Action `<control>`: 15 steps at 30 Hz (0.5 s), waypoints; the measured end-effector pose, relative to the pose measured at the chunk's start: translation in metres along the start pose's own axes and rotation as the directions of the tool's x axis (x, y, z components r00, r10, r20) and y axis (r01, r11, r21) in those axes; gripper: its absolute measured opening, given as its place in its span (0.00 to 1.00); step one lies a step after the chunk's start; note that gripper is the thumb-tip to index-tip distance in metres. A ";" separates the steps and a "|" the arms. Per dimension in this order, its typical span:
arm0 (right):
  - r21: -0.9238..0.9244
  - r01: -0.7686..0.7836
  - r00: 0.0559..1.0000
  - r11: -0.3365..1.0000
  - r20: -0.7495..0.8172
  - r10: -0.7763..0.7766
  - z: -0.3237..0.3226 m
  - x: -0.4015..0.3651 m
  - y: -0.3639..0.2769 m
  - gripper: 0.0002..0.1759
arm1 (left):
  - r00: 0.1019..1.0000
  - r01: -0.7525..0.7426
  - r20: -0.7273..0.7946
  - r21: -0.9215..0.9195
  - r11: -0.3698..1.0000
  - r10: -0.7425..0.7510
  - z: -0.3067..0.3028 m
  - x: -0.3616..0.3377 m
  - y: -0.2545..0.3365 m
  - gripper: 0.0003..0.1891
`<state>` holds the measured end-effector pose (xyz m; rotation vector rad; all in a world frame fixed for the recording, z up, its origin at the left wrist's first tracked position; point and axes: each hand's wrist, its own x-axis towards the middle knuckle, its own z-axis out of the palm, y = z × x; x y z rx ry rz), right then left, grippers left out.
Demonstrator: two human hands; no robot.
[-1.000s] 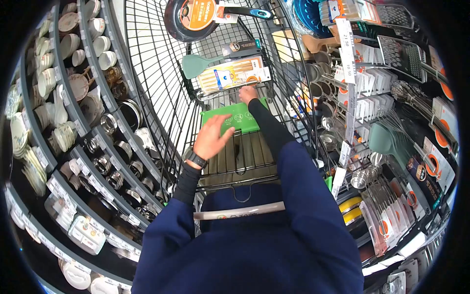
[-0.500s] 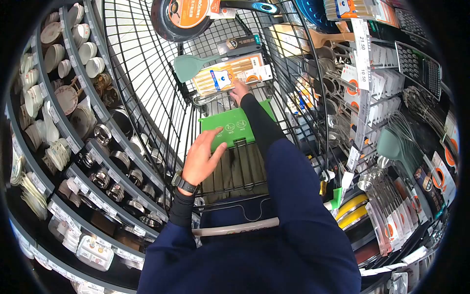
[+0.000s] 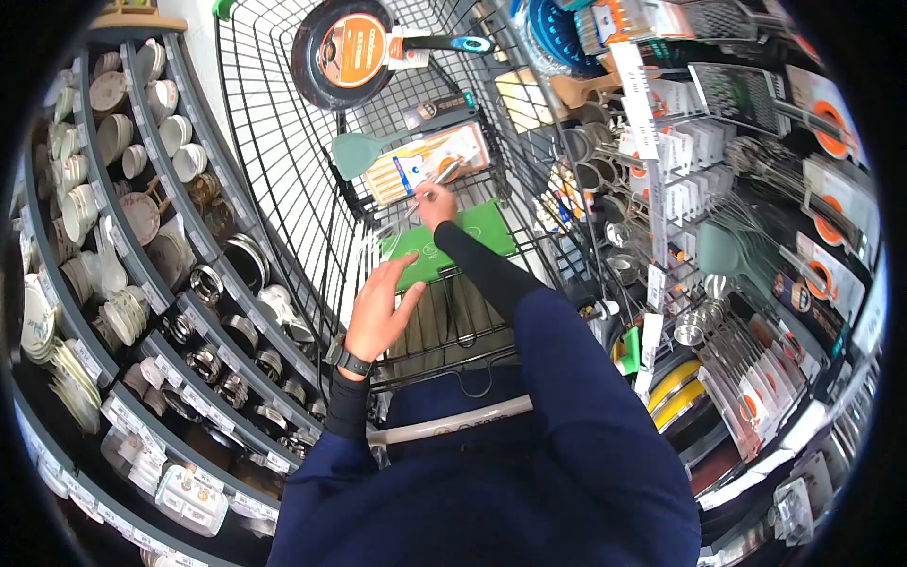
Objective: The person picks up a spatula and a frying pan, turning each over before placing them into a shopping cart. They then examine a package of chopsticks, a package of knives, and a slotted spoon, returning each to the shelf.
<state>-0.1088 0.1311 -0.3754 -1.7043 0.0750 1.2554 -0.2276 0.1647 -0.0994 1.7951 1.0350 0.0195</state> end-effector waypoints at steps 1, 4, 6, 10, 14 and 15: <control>-0.003 -0.034 0.994 0.999 0.104 0.034 0.001 -0.013 -0.011 0.07 | 1.000 -0.022 -0.007 -0.012 1.000 0.022 -0.004 -0.003 0.008 0.20; 0.024 -0.039 0.942 0.999 0.333 0.029 0.002 -0.045 -0.040 0.09 | 0.993 -0.081 -0.085 -0.004 0.997 0.081 -0.016 -0.016 0.033 0.19; 0.031 0.050 0.940 0.998 0.337 -0.057 0.000 -0.071 -0.063 0.08 | 0.985 -0.137 -0.114 -0.031 0.990 0.133 -0.024 -0.022 0.049 0.18; 0.290 -0.010 0.954 0.957 0.290 -0.078 -0.007 -0.138 -0.122 0.07 | 0.952 -0.240 -0.188 0.030 0.970 0.242 -0.033 -0.029 0.081 0.17; 0.299 0.137 0.922 0.944 0.309 -0.232 -0.037 -0.201 -0.179 0.09 | 0.917 -0.294 -0.267 0.048 0.955 0.296 -0.041 -0.032 0.118 0.18; 0.316 0.148 0.909 0.937 0.329 -0.255 -0.046 -0.216 -0.190 0.10 | 0.904 -0.311 -0.292 0.047 0.949 0.311 -0.039 -0.032 0.124 0.19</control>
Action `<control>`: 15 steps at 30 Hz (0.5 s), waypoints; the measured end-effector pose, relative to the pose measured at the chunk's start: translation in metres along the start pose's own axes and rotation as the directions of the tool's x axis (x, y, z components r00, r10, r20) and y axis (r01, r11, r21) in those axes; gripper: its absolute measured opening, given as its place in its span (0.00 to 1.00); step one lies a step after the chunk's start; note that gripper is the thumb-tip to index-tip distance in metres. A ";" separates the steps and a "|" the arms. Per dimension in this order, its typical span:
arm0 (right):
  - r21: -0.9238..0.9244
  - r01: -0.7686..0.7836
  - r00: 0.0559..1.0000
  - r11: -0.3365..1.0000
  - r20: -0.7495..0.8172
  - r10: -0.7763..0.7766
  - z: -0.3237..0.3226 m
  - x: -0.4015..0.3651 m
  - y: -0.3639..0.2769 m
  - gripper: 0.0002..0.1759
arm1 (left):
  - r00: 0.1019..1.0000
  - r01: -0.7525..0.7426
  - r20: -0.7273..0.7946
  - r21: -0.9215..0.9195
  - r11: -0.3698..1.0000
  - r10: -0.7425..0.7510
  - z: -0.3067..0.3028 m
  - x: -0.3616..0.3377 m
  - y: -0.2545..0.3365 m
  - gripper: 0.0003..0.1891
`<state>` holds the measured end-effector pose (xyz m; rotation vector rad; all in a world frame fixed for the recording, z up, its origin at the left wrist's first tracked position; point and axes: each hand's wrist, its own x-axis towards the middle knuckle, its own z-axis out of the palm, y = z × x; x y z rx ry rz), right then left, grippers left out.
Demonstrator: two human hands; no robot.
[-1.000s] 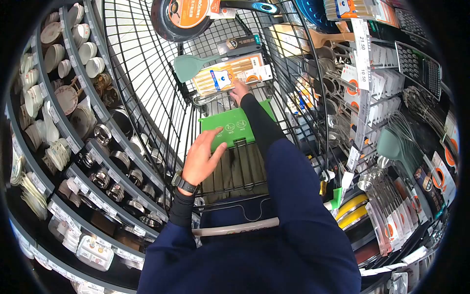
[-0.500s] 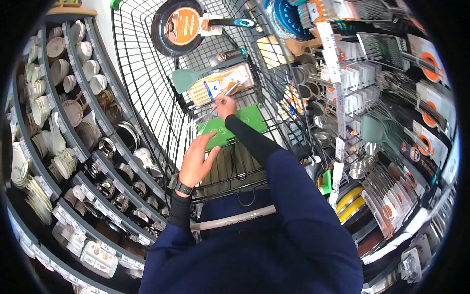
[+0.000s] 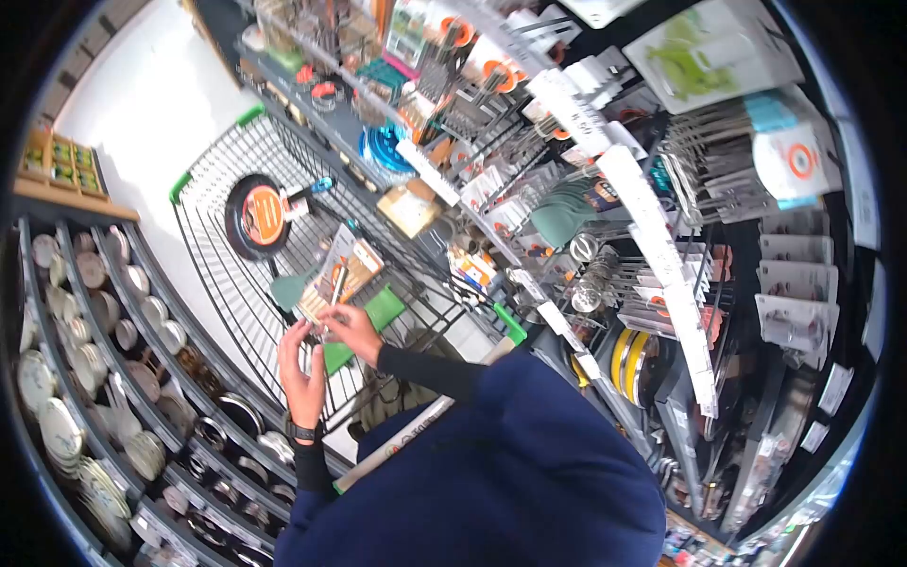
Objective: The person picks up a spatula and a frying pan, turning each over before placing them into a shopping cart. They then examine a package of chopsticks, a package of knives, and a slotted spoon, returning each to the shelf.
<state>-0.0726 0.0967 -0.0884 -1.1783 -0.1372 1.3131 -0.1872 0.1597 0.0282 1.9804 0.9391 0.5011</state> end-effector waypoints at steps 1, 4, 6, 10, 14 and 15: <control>0.012 0.015 1.000 1.000 0.024 -0.016 -0.001 -0.012 -0.013 0.10 | 0.999 -0.027 -0.017 0.009 1.000 0.027 0.001 0.005 0.007 0.19; -0.005 0.105 0.994 0.994 -0.015 -0.106 -0.003 -0.045 -0.044 0.13 | 1.000 0.006 -0.006 -0.102 0.995 -0.007 0.016 0.018 0.021 0.23; -0.032 0.198 0.978 0.980 -0.052 -0.200 -0.011 -0.059 -0.058 0.13 | 0.998 -0.020 0.046 -0.231 0.973 0.032 0.034 0.031 0.023 0.25; -0.205 0.407 0.885 0.890 -0.153 -0.440 -0.029 -0.078 -0.081 0.11 | 0.978 -0.025 0.186 -0.345 0.938 0.095 0.068 0.060 0.063 0.26; -0.477 0.576 0.665 0.664 -0.200 -0.720 -0.045 -0.086 -0.103 0.11 | 0.944 -0.167 0.241 -0.238 0.957 0.224 0.096 0.085 0.116 0.15; -0.479 0.585 0.652 0.655 -0.202 -0.731 -0.053 -0.087 -0.106 0.11 | 0.935 -0.159 0.281 -0.210 0.965 0.215 0.102 0.090 0.127 0.13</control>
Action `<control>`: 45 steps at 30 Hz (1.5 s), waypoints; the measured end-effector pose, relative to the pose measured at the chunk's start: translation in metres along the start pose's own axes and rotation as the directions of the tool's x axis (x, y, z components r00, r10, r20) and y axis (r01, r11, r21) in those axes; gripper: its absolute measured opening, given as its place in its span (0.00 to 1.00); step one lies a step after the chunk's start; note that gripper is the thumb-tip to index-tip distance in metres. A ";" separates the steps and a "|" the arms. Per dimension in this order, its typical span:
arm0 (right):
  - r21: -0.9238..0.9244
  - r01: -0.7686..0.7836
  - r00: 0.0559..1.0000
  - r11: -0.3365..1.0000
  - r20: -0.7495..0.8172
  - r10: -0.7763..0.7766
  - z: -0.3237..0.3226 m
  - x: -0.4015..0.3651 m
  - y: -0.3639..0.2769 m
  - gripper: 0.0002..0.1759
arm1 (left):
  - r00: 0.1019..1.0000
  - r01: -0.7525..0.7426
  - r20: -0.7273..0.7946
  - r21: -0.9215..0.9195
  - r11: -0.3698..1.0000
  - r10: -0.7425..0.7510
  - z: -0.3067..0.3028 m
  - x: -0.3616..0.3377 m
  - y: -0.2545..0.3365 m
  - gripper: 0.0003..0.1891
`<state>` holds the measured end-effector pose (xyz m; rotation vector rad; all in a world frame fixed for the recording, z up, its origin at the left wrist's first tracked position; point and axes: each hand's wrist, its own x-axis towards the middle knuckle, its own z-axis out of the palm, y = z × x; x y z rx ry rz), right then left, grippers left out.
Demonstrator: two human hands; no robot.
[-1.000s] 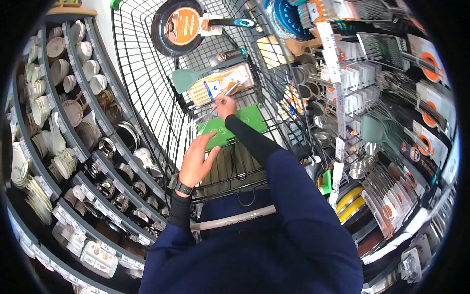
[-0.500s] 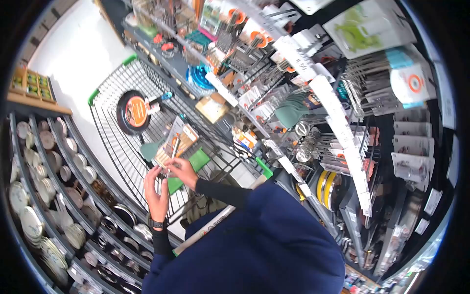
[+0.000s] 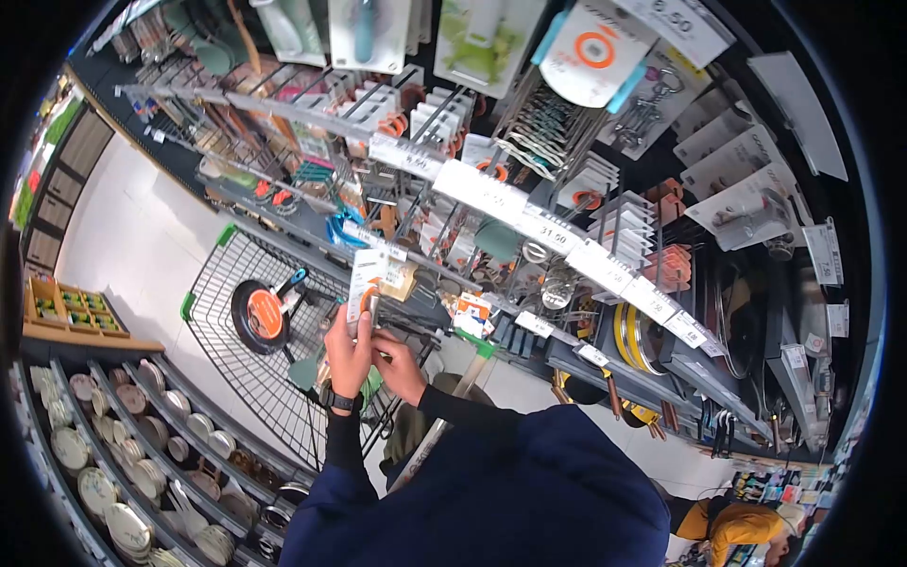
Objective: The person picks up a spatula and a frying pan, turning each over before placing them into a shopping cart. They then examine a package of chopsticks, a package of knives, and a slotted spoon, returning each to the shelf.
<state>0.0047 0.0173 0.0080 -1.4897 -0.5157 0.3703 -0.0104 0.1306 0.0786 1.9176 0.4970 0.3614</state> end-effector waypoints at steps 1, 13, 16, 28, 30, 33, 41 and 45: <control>0.028 -0.075 0.997 0.997 0.014 0.075 -0.009 -0.005 0.001 0.10 | 1.000 -0.023 -0.003 0.025 0.999 0.023 0.006 0.001 0.006 0.12; 0.296 -0.012 0.973 0.955 -0.216 0.079 -0.131 0.076 -0.033 0.10 | 0.917 0.284 0.394 -0.535 0.796 -0.062 0.079 0.110 0.046 0.15; 0.334 0.058 0.926 0.941 -0.371 0.074 -0.154 0.093 -0.050 0.12 | 0.912 0.269 0.407 -0.494 0.827 -0.053 0.086 0.113 0.061 0.16; -0.246 0.299 0.845 0.922 -0.381 -0.375 -0.181 0.142 -0.054 0.12 | 0.914 0.277 0.405 -0.643 0.713 0.010 0.112 0.123 0.061 0.14; -0.353 0.370 0.833 0.859 -0.284 -0.475 -0.190 0.152 -0.070 0.12 | 0.913 0.288 0.407 -0.656 0.698 0.005 0.114 0.126 0.060 0.14; -0.258 0.252 0.900 0.933 -0.292 -0.324 -0.193 0.156 -0.073 0.09 | 0.904 0.324 0.427 -0.651 0.686 -0.021 0.115 0.130 0.055 0.13; -0.413 0.337 0.882 0.846 -0.174 -0.437 -0.201 0.160 -0.072 0.04 | 0.917 0.327 0.394 -0.652 0.684 -0.063 0.120 0.133 0.033 0.15; -0.407 0.347 0.874 0.845 -0.188 -0.449 -0.205 0.160 -0.068 0.08 | 0.926 0.315 0.369 -0.637 0.704 -0.081 0.121 0.137 0.040 0.17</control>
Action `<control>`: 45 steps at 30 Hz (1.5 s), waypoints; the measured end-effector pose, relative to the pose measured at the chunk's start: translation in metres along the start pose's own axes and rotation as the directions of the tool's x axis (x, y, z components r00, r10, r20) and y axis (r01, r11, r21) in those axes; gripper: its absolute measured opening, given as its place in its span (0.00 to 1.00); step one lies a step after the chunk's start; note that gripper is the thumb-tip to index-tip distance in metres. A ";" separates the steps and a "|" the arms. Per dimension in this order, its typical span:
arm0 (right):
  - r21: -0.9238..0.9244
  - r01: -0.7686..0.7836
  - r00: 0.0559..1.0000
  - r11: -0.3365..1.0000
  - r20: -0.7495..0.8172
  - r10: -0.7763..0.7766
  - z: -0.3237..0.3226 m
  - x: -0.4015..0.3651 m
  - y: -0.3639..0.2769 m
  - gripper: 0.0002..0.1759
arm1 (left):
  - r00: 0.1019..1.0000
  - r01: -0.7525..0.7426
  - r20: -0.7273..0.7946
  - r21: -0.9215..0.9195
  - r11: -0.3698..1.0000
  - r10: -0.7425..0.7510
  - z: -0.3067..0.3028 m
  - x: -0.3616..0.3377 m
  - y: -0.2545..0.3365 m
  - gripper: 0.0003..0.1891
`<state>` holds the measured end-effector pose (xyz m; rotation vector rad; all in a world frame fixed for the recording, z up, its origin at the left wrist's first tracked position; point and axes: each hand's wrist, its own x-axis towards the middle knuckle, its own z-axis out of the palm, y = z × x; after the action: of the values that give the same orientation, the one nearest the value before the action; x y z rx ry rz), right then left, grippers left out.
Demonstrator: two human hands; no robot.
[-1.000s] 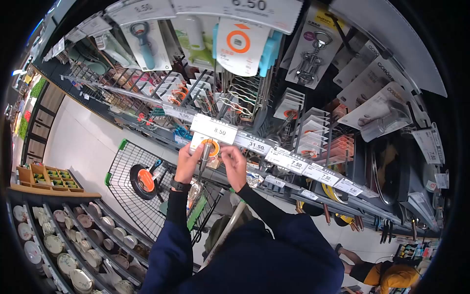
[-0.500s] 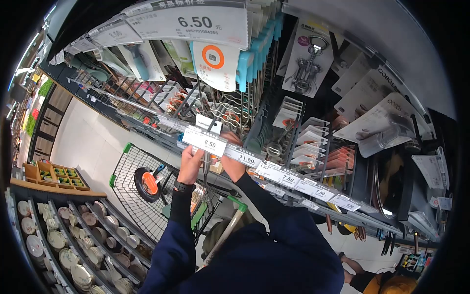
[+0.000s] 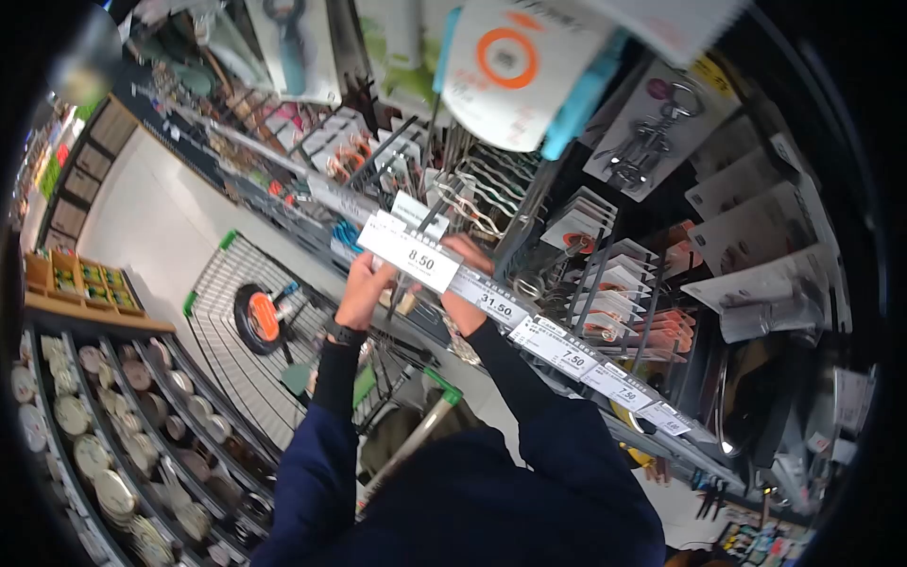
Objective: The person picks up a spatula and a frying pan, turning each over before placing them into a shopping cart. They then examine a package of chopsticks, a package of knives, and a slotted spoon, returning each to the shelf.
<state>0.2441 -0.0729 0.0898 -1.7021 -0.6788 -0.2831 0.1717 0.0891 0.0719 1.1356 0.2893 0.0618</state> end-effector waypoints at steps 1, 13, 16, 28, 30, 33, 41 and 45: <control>0.037 -0.028 0.999 0.999 -0.026 0.029 0.003 0.004 0.003 0.08 | 1.000 -0.016 -0.001 0.010 1.000 0.016 -0.001 0.002 0.001 0.19; -0.539 -0.220 0.971 0.813 -0.044 0.233 -0.005 -0.043 0.088 0.16 | 0.956 -0.173 -0.140 0.442 0.880 0.258 -0.020 -0.063 -0.090 0.33; -0.154 -0.365 0.885 0.918 -0.364 0.291 0.017 -0.037 0.045 0.14 | 0.977 -0.085 -0.157 0.334 0.939 0.144 -0.031 -0.102 -0.107 0.25; 0.059 -0.615 0.466 0.786 0.832 0.302 0.142 -0.181 -0.018 0.05 | 0.790 0.123 -0.609 0.038 0.992 -0.075 -0.164 -0.251 -0.162 0.15; 0.002 -0.568 0.339 0.823 0.912 0.232 0.166 -0.199 -0.031 0.05 | 0.765 0.097 -0.640 0.003 0.995 -0.073 -0.192 -0.267 -0.167 0.16; -0.037 -0.521 0.177 0.853 0.973 0.151 0.202 -0.236 -0.033 0.05 | 0.666 0.128 -0.726 -0.117 0.985 -0.173 -0.235 -0.281 -0.177 0.18; -0.169 -0.285 -0.096 0.944 0.984 0.147 0.297 -0.317 0.009 0.07 | 0.284 -0.265 -0.755 -0.654 0.709 -0.591 -0.386 -0.285 -0.308 0.12; -0.203 -0.302 0.021 0.931 0.975 0.220 0.335 -0.327 0.007 0.07 | 0.214 -0.115 -0.773 -0.627 0.771 -0.597 -0.441 -0.289 -0.382 0.18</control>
<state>-0.0705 0.1526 -0.1726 -1.7249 -1.3006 1.4175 -0.2579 0.2607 -0.3870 0.2262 1.5317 0.5515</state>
